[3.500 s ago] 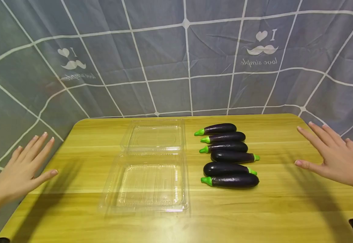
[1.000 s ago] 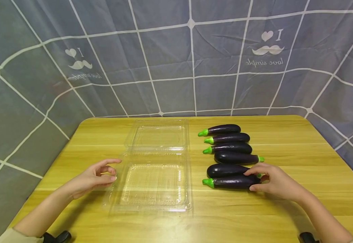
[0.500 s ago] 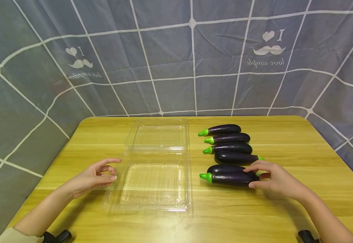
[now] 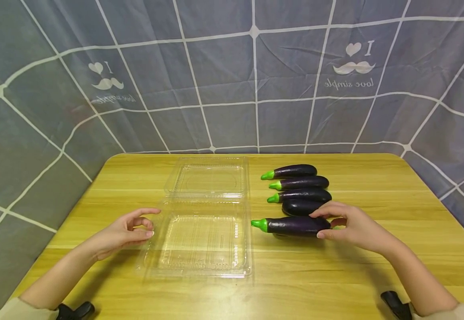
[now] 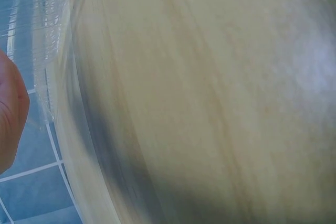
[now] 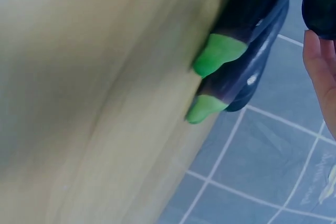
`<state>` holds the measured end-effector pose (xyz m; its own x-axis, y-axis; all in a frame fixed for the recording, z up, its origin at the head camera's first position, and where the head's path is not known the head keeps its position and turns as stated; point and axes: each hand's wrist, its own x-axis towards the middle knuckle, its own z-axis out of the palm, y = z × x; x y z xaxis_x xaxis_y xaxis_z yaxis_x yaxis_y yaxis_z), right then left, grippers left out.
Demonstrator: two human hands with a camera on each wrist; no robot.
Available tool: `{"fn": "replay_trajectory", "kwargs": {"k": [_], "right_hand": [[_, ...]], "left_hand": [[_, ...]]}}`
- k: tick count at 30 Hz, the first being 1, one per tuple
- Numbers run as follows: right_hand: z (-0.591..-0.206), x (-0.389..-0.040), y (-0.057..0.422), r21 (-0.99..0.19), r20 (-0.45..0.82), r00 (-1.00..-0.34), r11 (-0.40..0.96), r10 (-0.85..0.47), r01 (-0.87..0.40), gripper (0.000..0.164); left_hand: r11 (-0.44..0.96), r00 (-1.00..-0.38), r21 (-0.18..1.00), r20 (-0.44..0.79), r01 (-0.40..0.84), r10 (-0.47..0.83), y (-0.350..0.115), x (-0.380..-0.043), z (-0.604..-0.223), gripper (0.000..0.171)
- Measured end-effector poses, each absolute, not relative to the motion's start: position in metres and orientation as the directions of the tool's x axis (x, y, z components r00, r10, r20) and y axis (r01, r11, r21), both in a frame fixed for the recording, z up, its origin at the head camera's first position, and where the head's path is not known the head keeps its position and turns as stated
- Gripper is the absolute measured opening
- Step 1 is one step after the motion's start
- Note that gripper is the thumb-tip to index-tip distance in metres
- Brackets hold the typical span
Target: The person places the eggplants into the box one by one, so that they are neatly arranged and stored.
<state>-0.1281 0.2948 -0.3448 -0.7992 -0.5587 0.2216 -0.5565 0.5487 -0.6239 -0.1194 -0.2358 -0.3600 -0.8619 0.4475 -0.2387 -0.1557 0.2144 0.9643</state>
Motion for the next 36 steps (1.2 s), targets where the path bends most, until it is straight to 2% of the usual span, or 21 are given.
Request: {"fn": "replay_trajectory", "kwargs": {"k": [10, 26, 36], "right_hand": [[-0.335, -0.137, 0.279, -0.599, 0.257, -0.783, 0.542, -0.566, -0.589, 0.038], [-0.327, -0.151, 0.249, -0.662, 0.225, -0.765, 0.482, -0.603, -0.574, 0.036], [-0.328, -0.164, 0.222, -0.688, 0.265, -0.716, 0.393, -0.646, -0.61, 0.034]], "left_hand": [[0.207, -0.86, 0.966, -0.238, -0.158, 0.451, -0.236, -0.121, -0.361, 0.066], [0.194, -0.857, 0.968, -0.233, -0.159, 0.459, -0.237, -0.12, -0.362, 0.066], [0.174, -0.853, 0.97, -0.232, -0.169, 0.468, -0.237, -0.121, -0.364, 0.067]]}}
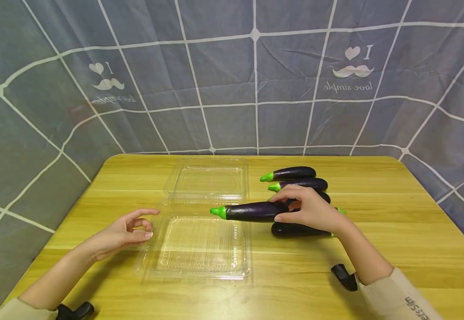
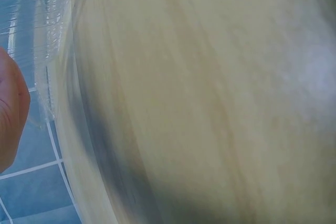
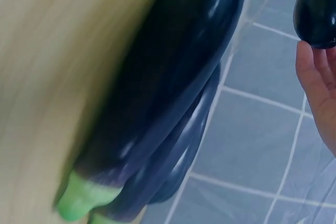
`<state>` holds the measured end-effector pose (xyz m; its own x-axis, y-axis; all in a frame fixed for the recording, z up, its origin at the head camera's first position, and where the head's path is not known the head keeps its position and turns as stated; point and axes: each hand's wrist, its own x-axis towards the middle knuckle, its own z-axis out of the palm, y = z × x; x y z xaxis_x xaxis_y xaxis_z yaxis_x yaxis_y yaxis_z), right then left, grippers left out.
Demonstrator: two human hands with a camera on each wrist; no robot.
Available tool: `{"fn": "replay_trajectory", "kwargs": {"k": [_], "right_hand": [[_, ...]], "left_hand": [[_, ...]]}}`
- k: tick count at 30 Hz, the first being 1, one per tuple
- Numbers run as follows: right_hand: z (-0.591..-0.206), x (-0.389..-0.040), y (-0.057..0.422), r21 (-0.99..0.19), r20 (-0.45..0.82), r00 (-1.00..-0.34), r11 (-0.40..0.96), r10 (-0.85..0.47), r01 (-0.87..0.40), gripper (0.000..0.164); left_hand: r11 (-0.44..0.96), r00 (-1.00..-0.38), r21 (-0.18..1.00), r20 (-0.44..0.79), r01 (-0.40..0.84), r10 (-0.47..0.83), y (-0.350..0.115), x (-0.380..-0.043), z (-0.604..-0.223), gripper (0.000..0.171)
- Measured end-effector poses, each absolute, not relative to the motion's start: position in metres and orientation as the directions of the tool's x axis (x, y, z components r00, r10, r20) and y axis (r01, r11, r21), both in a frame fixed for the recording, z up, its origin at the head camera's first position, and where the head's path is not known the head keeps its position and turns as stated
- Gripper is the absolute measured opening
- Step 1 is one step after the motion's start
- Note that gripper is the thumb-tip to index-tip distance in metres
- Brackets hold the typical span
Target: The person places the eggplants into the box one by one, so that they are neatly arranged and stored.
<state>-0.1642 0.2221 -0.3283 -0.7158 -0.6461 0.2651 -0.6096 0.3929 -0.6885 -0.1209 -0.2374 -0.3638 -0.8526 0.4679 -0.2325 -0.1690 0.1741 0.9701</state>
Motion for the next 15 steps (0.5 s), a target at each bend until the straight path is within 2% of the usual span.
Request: {"fn": "replay_trajectory", "kwargs": {"k": [4, 11, 15], "right_hand": [[-0.328, -0.17, 0.208, -0.696, 0.272, -0.705, 0.373, -0.654, -0.614, 0.034], [-0.33, -0.176, 0.182, -0.724, 0.184, -0.733, 0.414, -0.655, -0.552, 0.033], [-0.332, -0.179, 0.168, -0.722, 0.166, -0.717, 0.411, -0.677, -0.556, 0.034]], "left_hand": [[0.167, -0.851, 0.971, -0.233, -0.173, 0.47, -0.238, -0.121, -0.364, 0.067], [0.155, -0.848, 0.971, -0.236, -0.183, 0.475, -0.238, -0.121, -0.363, 0.067], [0.154, -0.848, 0.969, -0.242, -0.191, 0.471, -0.238, -0.121, -0.364, 0.067]]}}
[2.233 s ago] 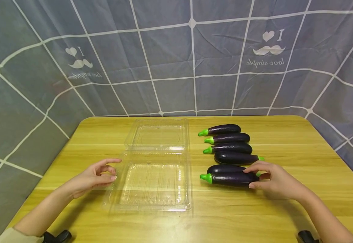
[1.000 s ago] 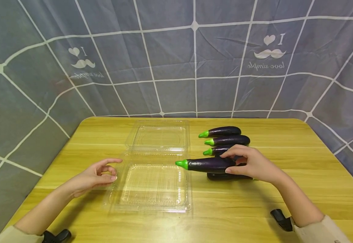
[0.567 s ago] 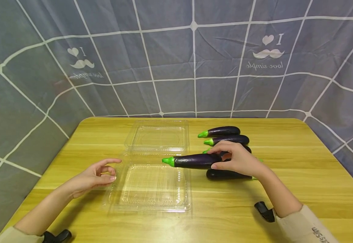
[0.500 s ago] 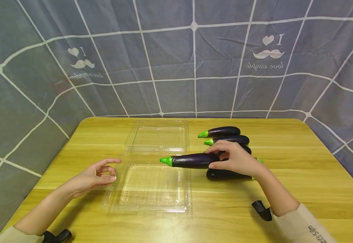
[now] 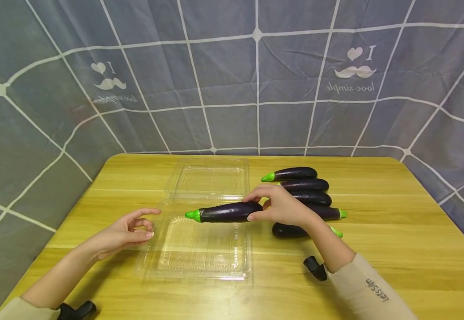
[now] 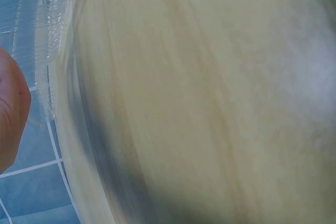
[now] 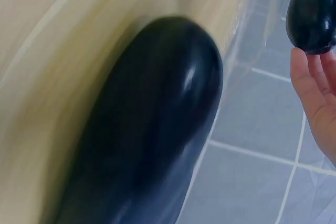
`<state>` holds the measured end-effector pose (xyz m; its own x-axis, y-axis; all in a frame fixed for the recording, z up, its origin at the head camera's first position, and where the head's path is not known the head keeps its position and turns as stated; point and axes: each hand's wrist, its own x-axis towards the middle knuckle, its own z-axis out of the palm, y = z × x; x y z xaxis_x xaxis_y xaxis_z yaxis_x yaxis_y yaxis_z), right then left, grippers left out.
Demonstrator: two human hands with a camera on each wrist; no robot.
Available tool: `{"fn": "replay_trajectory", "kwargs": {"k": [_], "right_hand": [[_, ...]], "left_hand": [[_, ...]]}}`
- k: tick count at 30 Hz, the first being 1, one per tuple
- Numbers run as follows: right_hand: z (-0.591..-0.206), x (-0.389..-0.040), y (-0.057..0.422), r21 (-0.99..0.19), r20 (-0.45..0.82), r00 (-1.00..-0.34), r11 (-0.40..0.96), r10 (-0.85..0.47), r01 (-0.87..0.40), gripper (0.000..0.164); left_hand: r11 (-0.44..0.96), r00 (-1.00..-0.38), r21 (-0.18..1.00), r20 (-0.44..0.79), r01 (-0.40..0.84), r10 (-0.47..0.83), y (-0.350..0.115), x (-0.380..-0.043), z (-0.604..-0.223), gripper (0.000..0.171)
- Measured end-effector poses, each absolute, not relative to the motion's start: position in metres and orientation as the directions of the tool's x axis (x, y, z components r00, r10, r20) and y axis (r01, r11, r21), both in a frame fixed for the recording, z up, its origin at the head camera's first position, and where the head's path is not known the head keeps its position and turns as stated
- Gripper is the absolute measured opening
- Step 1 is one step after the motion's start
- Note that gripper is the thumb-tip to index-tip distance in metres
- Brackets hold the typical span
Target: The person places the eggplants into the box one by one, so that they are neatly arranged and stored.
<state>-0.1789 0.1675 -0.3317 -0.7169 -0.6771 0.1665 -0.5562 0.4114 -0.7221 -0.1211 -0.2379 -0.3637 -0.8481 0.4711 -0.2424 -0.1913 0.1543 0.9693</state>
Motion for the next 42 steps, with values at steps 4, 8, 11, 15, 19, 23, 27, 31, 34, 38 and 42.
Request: {"fn": "replay_trajectory", "kwargs": {"k": [4, 8, 11, 15, 19, 23, 27, 31, 34, 38, 42], "right_hand": [[-0.331, -0.181, 0.154, -0.716, 0.171, -0.694, 0.396, -0.699, -0.575, 0.035], [-0.331, -0.182, 0.142, -0.719, 0.169, -0.689, 0.39, -0.705, -0.575, 0.036], [-0.333, -0.182, 0.134, -0.719, 0.166, -0.69, 0.392, -0.704, -0.573, 0.036], [-0.337, -0.182, 0.123, -0.711, 0.173, -0.694, 0.399, -0.699, -0.579, 0.036], [-0.339, -0.18, 0.113, -0.678, 0.183, -0.7, 0.427, -0.69, -0.598, 0.036], [-0.34, -0.178, 0.104, -0.646, 0.184, -0.702, 0.453, -0.688, -0.614, 0.036], [-0.342, -0.176, 0.099, -0.626, 0.188, -0.701, 0.466, -0.688, -0.625, 0.035], [-0.345, -0.175, 0.095, -0.629, 0.178, -0.707, 0.474, -0.684, -0.617, 0.034], [-0.349, -0.175, 0.094, -0.63, 0.172, -0.709, 0.478, -0.684, -0.612, 0.035], [-0.352, -0.175, 0.092, -0.618, 0.172, -0.71, 0.487, -0.683, -0.618, 0.036], [-0.355, -0.174, 0.09, -0.593, 0.183, -0.712, 0.502, -0.678, -0.63, 0.035]], "left_hand": [[0.155, -0.847, 0.969, -0.242, -0.191, 0.472, -0.238, -0.122, -0.364, 0.067], [0.156, -0.845, 0.969, -0.243, -0.191, 0.476, -0.239, -0.122, -0.365, 0.067], [0.154, -0.845, 0.969, -0.244, -0.193, 0.477, -0.239, -0.122, -0.365, 0.067], [0.151, -0.845, 0.969, -0.246, -0.197, 0.475, -0.238, -0.122, -0.364, 0.068], [0.15, -0.845, 0.969, -0.246, -0.198, 0.475, -0.238, -0.122, -0.364, 0.067], [0.146, -0.843, 0.969, -0.244, -0.198, 0.479, -0.238, -0.122, -0.365, 0.066], [0.141, -0.841, 0.97, -0.243, -0.199, 0.483, -0.238, -0.123, -0.366, 0.067], [0.138, -0.841, 0.97, -0.243, -0.201, 0.483, -0.238, -0.123, -0.366, 0.066], [0.137, -0.842, 0.969, -0.248, -0.207, 0.479, -0.238, -0.123, -0.366, 0.066], [0.134, -0.843, 0.968, -0.252, -0.213, 0.475, -0.237, -0.122, -0.366, 0.066], [0.128, -0.842, 0.968, -0.249, -0.214, 0.478, -0.237, -0.123, -0.367, 0.066]]}}
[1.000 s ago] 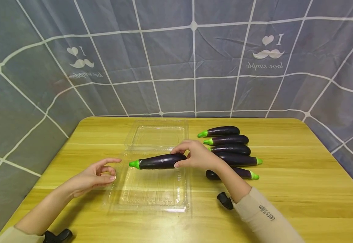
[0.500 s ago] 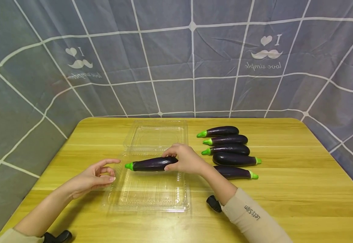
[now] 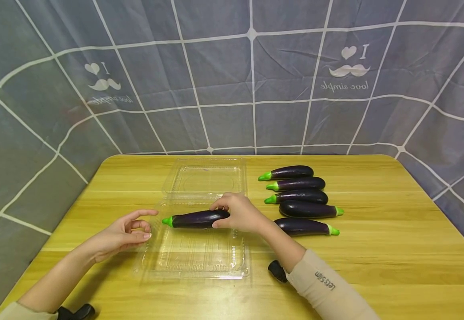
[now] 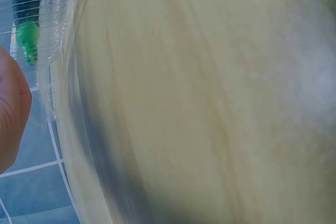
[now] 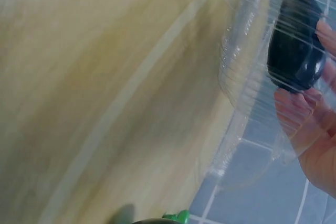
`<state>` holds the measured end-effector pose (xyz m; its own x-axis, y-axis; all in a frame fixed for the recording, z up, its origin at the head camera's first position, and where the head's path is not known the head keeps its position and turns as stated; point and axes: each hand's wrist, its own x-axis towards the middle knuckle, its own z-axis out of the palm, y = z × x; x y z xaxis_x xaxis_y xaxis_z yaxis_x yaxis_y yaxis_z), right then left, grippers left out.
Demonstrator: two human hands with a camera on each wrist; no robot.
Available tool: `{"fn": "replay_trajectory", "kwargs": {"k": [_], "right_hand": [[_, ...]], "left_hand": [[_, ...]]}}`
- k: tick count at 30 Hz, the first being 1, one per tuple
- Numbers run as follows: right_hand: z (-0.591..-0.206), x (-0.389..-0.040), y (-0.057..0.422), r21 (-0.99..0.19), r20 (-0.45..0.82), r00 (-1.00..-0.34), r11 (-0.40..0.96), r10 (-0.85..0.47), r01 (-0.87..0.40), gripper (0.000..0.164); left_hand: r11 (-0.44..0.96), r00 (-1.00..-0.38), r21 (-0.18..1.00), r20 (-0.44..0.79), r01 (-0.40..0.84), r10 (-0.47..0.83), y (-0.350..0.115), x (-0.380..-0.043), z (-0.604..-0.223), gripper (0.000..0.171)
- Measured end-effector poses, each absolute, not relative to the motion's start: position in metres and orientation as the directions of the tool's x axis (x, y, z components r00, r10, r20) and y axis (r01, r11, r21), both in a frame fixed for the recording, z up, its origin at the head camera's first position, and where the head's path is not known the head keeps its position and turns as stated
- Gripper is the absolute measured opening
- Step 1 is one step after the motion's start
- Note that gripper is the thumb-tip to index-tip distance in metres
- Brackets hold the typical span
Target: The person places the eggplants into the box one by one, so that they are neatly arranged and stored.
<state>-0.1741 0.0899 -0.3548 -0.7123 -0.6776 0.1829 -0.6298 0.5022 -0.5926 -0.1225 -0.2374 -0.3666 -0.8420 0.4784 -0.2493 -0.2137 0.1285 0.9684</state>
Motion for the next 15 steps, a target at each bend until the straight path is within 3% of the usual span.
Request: {"fn": "replay_trajectory", "kwargs": {"k": [15], "right_hand": [[-0.361, -0.1703, 0.0867, -0.498, 0.208, -0.719, 0.561, -0.663, -0.661, 0.035]], "left_hand": [[0.113, -0.837, 0.969, -0.246, -0.219, 0.489, -0.2378, -0.1225, -0.3669, 0.066]]}}
